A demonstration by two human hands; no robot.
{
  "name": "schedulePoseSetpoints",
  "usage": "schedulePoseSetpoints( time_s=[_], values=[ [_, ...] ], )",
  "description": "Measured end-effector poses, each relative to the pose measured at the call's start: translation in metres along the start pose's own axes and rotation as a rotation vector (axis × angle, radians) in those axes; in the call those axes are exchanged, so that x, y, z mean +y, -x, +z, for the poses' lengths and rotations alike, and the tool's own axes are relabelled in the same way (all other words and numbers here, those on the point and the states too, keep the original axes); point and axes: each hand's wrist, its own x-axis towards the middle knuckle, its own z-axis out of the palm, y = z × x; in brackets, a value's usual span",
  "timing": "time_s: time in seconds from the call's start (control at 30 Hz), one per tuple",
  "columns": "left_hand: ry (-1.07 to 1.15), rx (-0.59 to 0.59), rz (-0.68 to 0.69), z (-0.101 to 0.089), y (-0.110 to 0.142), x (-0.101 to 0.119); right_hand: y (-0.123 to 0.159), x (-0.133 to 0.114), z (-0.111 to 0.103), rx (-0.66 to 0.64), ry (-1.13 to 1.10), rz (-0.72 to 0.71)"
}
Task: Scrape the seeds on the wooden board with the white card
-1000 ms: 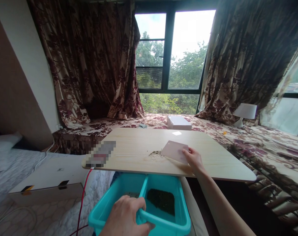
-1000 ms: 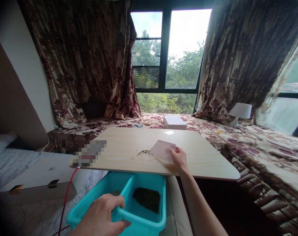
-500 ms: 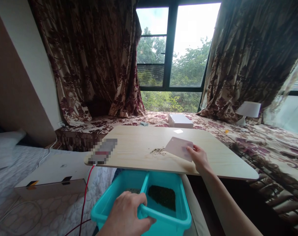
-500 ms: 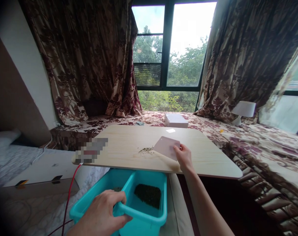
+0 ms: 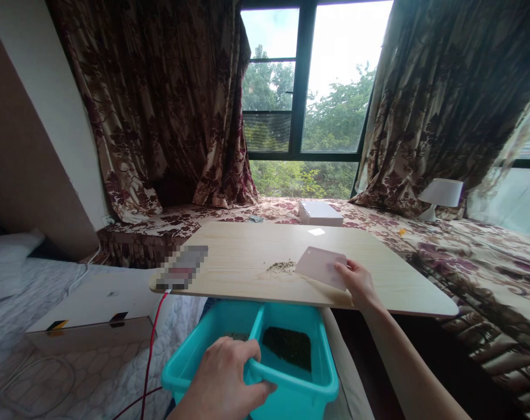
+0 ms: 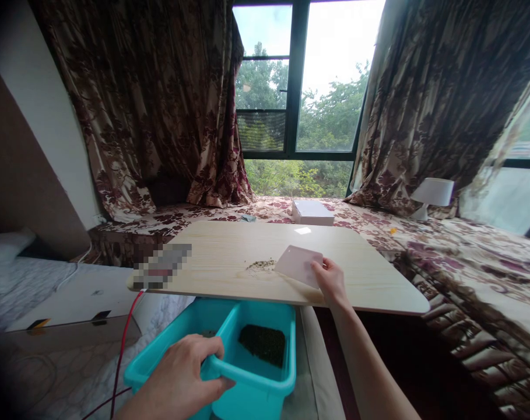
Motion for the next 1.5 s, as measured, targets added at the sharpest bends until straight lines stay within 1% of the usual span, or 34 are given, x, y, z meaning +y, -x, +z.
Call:
schedulePoseSetpoints(
  time_s=[0.13,0.33,0.47,0.57,0.77,1.03,1.27,1.37,1.5],
  values=[
    [0.0,-0.004,0.004,0.001,0.0,-0.001,-0.001,0.001,0.005,-0.03,-0.004,0.0],
    [0.013,0.004,0.008,0.002,0.0,-0.003,0.001,-0.003,0.011,-0.029,-0.038,0.018],
    [0.013,0.001,0.002,0.001,-0.001,-0.004,0.002,-0.004,0.015,-0.075,-0.063,0.032],
    [0.02,0.014,0.012,0.001,-0.001,-0.004,0.003,-0.005,0.013,-0.096,-0.097,0.042],
    [0.019,0.018,0.014,0.002,0.0,-0.004,0.004,-0.005,0.008,-0.057,-0.076,0.031],
    [0.014,0.013,0.006,0.0,0.001,-0.002,0.006,-0.006,0.009,-0.102,-0.079,0.041],
    [0.008,0.014,0.002,0.001,0.0,-0.004,0.008,-0.005,0.009,-0.102,-0.091,0.065],
    [0.002,0.014,0.013,0.001,0.001,-0.004,0.008,-0.005,0.009,-0.123,-0.101,0.055],
    [-0.003,0.01,0.012,0.0,0.002,-0.003,0.009,-0.005,0.009,-0.113,-0.093,0.038]
  ],
)
